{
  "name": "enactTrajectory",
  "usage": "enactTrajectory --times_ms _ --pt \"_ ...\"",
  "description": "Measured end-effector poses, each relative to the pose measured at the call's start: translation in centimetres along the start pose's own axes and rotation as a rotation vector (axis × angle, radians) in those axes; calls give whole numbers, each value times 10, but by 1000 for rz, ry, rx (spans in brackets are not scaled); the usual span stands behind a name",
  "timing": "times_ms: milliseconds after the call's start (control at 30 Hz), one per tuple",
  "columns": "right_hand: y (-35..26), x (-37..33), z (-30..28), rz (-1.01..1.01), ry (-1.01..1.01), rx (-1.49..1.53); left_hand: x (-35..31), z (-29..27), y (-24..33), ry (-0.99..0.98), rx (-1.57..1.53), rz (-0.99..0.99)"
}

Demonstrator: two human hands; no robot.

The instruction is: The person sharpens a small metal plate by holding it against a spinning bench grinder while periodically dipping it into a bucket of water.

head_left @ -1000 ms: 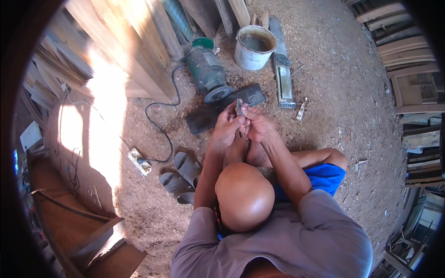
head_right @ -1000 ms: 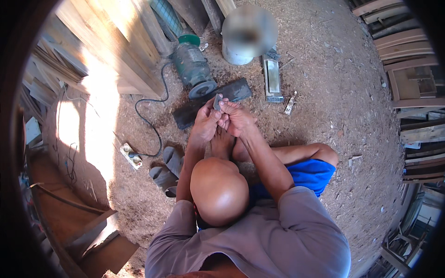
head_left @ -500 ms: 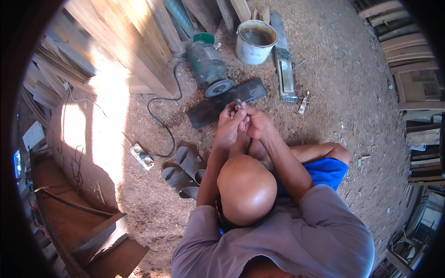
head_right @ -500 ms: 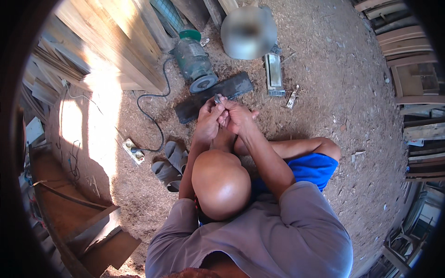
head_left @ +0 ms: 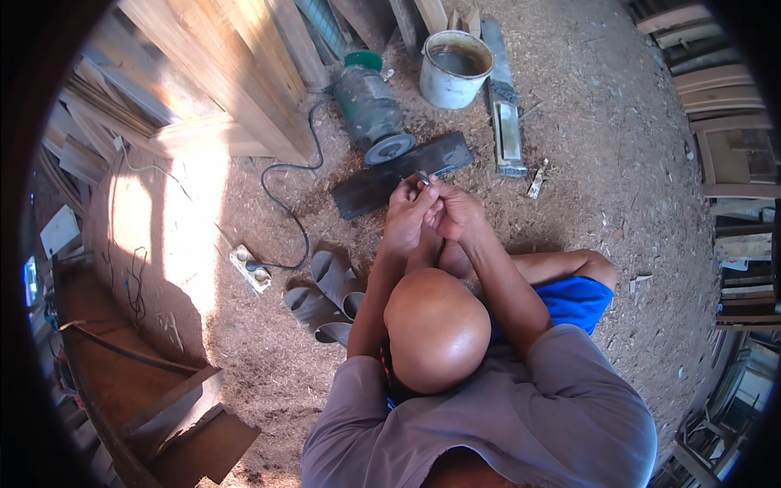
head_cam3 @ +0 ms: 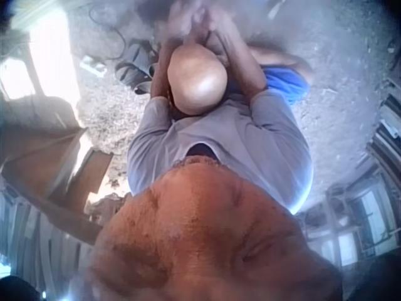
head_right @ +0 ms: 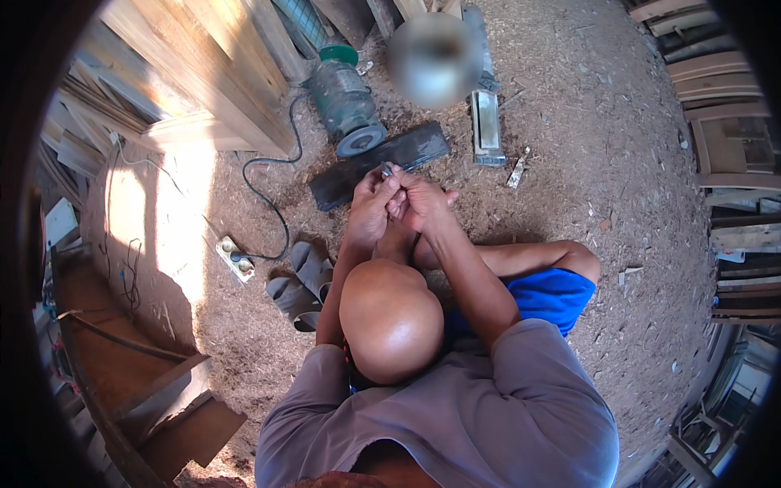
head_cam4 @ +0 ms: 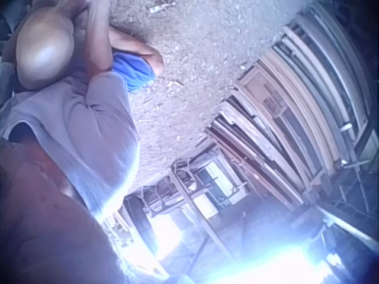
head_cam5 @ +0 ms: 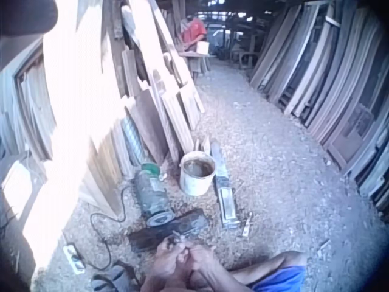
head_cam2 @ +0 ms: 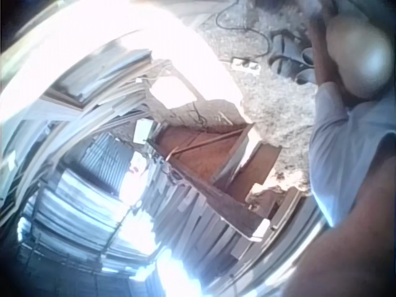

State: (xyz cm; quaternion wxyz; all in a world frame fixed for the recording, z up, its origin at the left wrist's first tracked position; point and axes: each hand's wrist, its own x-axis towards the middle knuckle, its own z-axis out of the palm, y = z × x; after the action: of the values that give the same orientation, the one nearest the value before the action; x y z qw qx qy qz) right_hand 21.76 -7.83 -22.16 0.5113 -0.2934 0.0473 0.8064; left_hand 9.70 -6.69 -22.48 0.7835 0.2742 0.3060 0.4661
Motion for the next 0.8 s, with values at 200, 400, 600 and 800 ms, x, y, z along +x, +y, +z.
enactTrajectory --times_ms 200,400,600,800 --pt "-1 0 1 -5 -37 -21 2 -4 -2 -5 2 6" --pt "3 7 0 13 19 -4 0 -6 -2 35 -5 8" --pt "3 7 -3 -3 29 -33 0 -5 -2 52 13 -6" --pt "0 -8 12 -10 49 -176 -3 -9 3 35 -4 56"
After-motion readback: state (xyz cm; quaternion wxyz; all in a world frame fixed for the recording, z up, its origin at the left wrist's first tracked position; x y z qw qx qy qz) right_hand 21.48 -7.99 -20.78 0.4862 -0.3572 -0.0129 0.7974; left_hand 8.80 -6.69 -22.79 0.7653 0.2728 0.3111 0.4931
